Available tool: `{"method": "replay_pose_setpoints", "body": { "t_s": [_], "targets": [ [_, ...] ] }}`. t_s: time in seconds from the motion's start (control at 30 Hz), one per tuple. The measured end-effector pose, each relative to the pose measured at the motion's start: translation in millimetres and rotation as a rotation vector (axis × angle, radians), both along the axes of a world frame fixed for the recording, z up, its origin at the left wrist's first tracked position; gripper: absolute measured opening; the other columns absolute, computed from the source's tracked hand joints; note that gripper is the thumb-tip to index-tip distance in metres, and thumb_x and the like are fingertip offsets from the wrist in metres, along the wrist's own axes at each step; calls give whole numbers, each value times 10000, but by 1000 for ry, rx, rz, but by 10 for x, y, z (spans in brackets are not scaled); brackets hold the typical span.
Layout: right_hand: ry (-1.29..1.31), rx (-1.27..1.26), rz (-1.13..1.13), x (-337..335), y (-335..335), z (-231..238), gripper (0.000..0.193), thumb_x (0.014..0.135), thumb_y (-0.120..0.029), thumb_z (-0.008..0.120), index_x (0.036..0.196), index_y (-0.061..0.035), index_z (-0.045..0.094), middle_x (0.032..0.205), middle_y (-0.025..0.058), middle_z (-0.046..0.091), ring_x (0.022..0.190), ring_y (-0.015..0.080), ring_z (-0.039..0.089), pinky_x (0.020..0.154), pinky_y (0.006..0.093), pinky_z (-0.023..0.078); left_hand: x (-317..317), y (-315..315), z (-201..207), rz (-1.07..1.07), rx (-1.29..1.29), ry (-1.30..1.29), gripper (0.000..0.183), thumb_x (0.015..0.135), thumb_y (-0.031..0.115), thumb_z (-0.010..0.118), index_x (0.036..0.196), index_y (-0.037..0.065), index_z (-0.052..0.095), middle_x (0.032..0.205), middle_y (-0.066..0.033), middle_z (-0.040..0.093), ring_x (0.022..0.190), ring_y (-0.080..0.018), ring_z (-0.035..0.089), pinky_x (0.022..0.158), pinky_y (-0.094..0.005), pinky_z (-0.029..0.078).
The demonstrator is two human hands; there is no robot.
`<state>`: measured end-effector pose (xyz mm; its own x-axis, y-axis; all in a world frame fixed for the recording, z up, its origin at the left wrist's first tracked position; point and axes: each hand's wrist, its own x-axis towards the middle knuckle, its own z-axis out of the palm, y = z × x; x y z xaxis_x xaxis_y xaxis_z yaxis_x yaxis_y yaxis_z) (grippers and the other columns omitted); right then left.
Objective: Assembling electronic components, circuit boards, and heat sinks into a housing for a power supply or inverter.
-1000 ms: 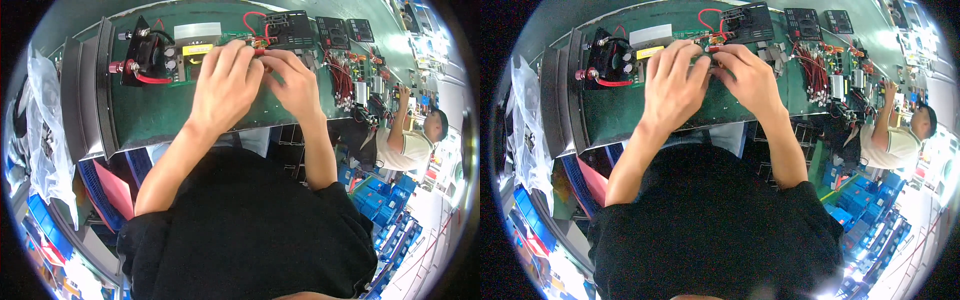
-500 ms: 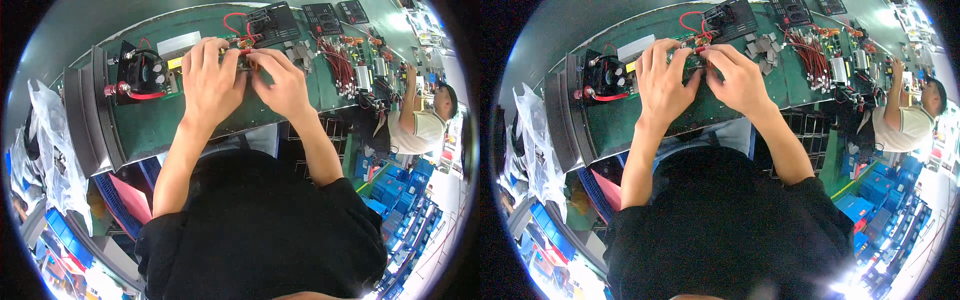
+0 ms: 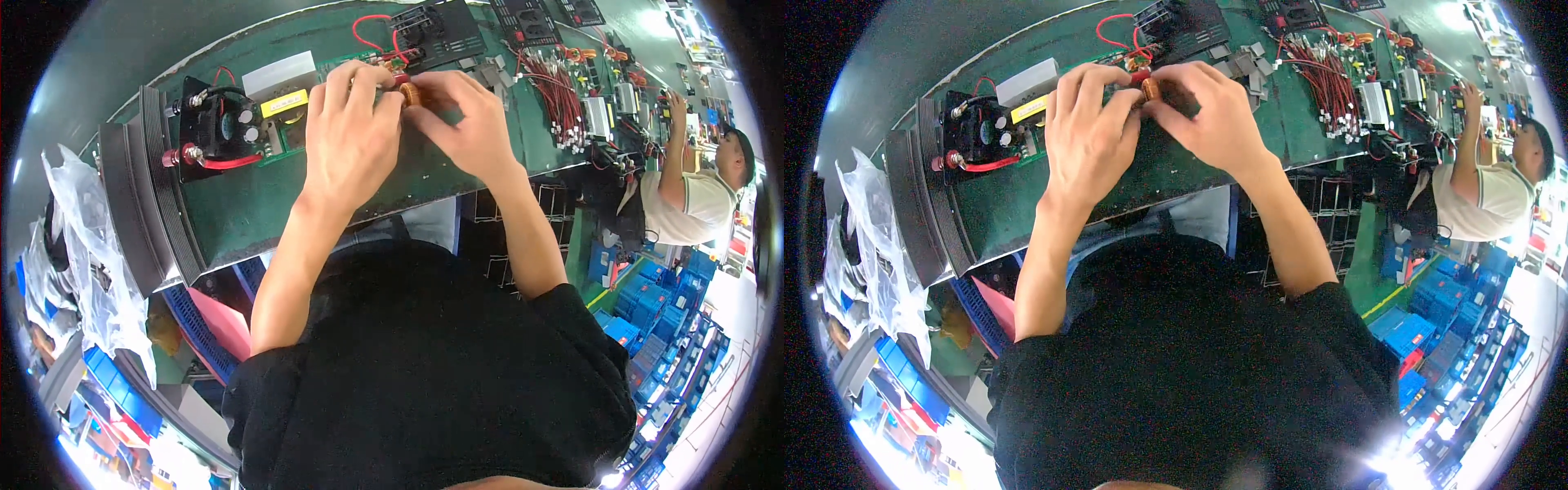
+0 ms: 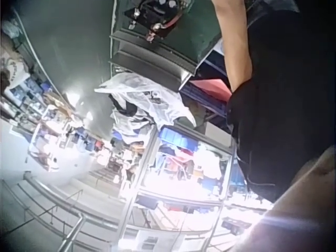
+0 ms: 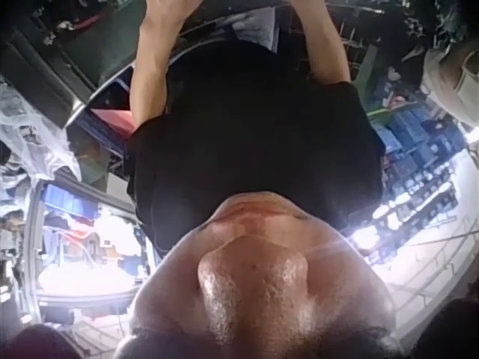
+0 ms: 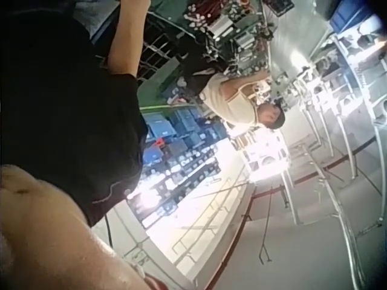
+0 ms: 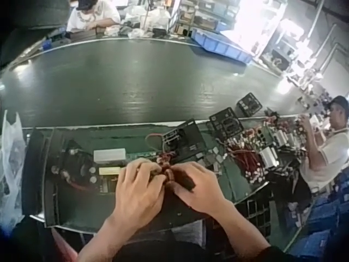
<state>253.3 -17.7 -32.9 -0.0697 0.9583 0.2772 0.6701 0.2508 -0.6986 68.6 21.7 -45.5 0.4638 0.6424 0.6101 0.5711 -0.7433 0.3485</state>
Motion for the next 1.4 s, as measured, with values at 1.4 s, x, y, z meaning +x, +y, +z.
{"method": "replay_pose_setpoints", "body": {
  "t_s": [1.4],
  "targets": [
    [-175, 199, -61, -166, 40, -132, 341, 705, -30, 744, 1039, -79, 701, 926, 45, 682, 764, 222, 702, 667, 323, 572, -135, -3, 44, 271, -40, 82, 631, 669, 328, 874, 1189, 75, 623, 1368, -188, 464, 1392, -414, 351, 1033, -571, 295]
  ]
}}
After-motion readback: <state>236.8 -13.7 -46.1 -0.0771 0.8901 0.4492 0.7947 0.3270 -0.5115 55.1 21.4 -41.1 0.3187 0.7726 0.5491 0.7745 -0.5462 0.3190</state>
